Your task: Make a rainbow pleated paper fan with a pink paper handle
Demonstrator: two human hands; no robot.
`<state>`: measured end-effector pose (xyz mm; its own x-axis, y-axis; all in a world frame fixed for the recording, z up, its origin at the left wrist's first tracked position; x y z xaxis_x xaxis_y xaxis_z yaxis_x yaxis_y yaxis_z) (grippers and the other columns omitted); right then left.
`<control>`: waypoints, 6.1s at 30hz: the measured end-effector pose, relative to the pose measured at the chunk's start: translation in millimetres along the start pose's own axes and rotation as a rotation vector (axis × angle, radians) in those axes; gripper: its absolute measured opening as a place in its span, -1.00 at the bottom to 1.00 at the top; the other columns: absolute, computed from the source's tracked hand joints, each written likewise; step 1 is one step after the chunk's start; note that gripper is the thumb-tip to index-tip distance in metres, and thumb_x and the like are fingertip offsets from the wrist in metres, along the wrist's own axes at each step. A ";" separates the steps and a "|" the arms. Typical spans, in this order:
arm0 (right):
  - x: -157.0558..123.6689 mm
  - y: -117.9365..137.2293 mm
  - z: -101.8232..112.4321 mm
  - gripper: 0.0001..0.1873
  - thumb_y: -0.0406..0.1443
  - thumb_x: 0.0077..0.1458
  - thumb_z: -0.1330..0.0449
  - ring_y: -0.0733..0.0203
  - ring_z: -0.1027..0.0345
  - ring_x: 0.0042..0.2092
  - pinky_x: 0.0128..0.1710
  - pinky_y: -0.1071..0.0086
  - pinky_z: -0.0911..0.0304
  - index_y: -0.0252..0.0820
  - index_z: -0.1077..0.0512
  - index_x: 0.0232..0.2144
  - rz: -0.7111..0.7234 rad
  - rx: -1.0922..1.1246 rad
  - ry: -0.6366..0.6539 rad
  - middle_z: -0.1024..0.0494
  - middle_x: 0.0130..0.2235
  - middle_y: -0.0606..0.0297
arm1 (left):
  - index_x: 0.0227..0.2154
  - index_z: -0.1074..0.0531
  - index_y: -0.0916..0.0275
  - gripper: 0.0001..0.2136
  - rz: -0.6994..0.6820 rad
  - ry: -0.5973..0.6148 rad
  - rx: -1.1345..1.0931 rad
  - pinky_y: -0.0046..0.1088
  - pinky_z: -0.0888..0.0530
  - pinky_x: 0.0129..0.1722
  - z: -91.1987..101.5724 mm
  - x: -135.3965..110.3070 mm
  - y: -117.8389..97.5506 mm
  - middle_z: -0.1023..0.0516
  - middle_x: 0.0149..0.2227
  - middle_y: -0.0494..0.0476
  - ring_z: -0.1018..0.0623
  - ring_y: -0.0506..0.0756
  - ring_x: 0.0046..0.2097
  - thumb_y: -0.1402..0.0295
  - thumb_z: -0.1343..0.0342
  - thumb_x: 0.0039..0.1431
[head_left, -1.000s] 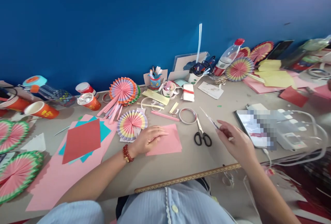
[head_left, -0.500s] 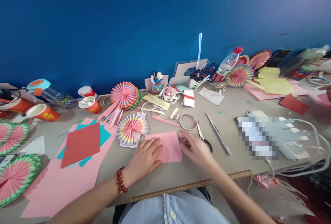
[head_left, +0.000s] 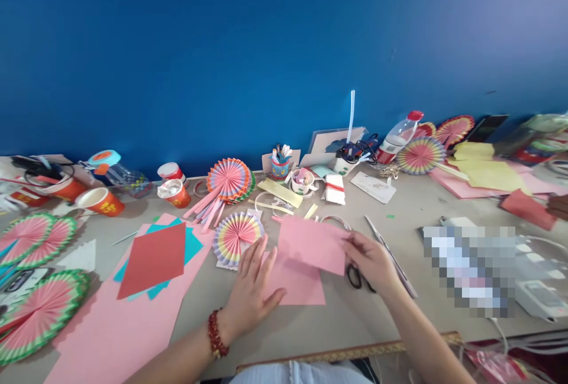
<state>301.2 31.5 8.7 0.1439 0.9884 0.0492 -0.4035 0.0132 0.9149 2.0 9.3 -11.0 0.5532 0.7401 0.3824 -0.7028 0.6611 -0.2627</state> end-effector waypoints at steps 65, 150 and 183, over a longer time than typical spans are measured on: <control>-62.6 10.3 -49.2 -0.82 -0.22 0.28 -0.18 0.00 -0.48 0.03 0.13 0.04 -0.34 -0.14 -0.52 -0.14 0.809 -0.549 0.442 -0.62 -0.03 0.14 | -0.05 -0.47 0.24 -0.75 -0.150 0.236 -0.072 -0.19 -0.45 0.12 9.6 -17.2 -12.2 -0.55 0.02 0.22 -0.48 0.18 0.10 0.52 0.08 0.36; -47.0 5.3 -67.9 -0.77 -0.30 0.33 -0.02 0.02 -0.46 -0.15 -0.14 0.23 -0.34 -0.16 -0.37 -0.02 0.183 -0.661 0.097 -0.58 -0.22 0.15 | 0.24 -0.33 0.36 -0.31 -0.150 0.178 0.145 -0.12 0.00 0.39 -28.0 -35.2 -29.7 -0.30 0.31 0.42 -0.12 0.30 0.42 -0.13 0.10 0.31; -97.9 -4.2 -41.8 -0.60 -0.29 0.30 -0.09 -0.13 -0.13 0.31 0.26 -0.18 -0.06 0.06 -0.45 0.14 0.439 -0.820 0.216 -0.34 0.31 0.28 | 0.35 -0.14 0.37 -0.32 -0.121 0.374 0.241 0.08 0.29 0.40 5.6 -56.6 -8.2 -0.11 0.40 0.30 -0.18 0.27 0.39 -0.05 0.28 0.41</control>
<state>251.0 -59.0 -16.7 -0.3074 0.9360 0.1712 -0.9015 -0.3441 0.2625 -26.1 -38.8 -25.5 0.7301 0.6822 0.0401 -0.6825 0.7308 -0.0050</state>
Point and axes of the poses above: each hand's wrist, its own x-axis towards the middle knuckle, its own z-axis out of the back of the hand, y = z × x, the point moved 2 cm from there along x, towards the middle knuckle
